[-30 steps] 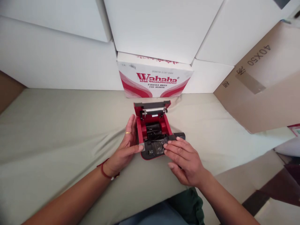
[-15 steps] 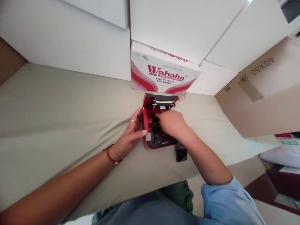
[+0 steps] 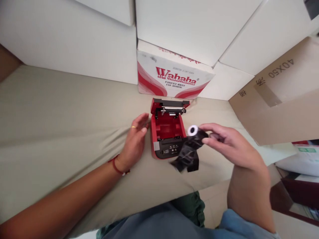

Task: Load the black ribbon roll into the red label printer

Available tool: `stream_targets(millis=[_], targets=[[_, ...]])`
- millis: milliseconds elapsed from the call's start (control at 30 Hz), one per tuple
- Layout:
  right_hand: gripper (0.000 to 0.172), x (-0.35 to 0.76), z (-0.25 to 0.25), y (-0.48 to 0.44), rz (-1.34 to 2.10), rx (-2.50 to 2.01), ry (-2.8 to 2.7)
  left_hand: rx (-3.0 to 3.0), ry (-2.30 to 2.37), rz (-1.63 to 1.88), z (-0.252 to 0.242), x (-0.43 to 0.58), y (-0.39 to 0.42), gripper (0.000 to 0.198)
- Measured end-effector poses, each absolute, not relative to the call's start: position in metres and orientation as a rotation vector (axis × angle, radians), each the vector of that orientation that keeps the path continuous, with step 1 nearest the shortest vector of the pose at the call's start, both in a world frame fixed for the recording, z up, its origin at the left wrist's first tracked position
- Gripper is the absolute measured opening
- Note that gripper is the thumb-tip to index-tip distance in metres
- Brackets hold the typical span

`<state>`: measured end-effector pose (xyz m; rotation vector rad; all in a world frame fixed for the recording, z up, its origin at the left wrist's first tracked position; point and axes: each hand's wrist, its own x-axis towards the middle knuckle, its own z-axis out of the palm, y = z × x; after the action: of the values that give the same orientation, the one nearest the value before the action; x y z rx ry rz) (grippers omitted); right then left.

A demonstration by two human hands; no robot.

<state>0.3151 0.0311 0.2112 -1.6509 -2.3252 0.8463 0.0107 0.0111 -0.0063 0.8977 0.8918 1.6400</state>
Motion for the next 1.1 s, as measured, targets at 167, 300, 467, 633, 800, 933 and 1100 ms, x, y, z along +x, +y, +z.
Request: stream_targets(millis=[167, 300, 467, 633, 800, 933, 1100], targets=[[0.057, 0.393, 0.191, 0.045, 0.938, -2.052, -2.239, 0.943, 1.180, 1.701, -0.005, 0.009, 0.010, 0.010], [0.038, 0.392, 0.151, 0.060, 0.831, -2.151, -2.152, 1.039, 1.141, 1.623, -0.002, 0.005, 0.011, 0.010], [0.045, 0.358, 0.115, 0.068, 0.728, -2.001, -2.059, 1.091, 1.143, 1.547, 0.000, 0.003, 0.013, 0.008], [0.029, 0.329, 0.099, 0.072, 0.821, -1.842, -2.175, 1.123, 1.190, 1.496, 0.000, 0.001, 0.013, 0.007], [0.028, 0.317, 0.106, 0.057, 0.886, -1.772, -2.348, 1.142, 1.217, 1.460, 0.001, 0.000, 0.013, 0.007], [0.029, 0.310, 0.110, 0.040, 0.806, -1.761, -2.469, 1.154, 1.233, 1.451, 0.000, 0.001, 0.014, 0.008], [0.028, 0.298, 0.100, 0.029, 0.647, -1.799, -2.559, 1.160, 1.237, 1.449, -0.002, 0.001, 0.015, 0.007]])
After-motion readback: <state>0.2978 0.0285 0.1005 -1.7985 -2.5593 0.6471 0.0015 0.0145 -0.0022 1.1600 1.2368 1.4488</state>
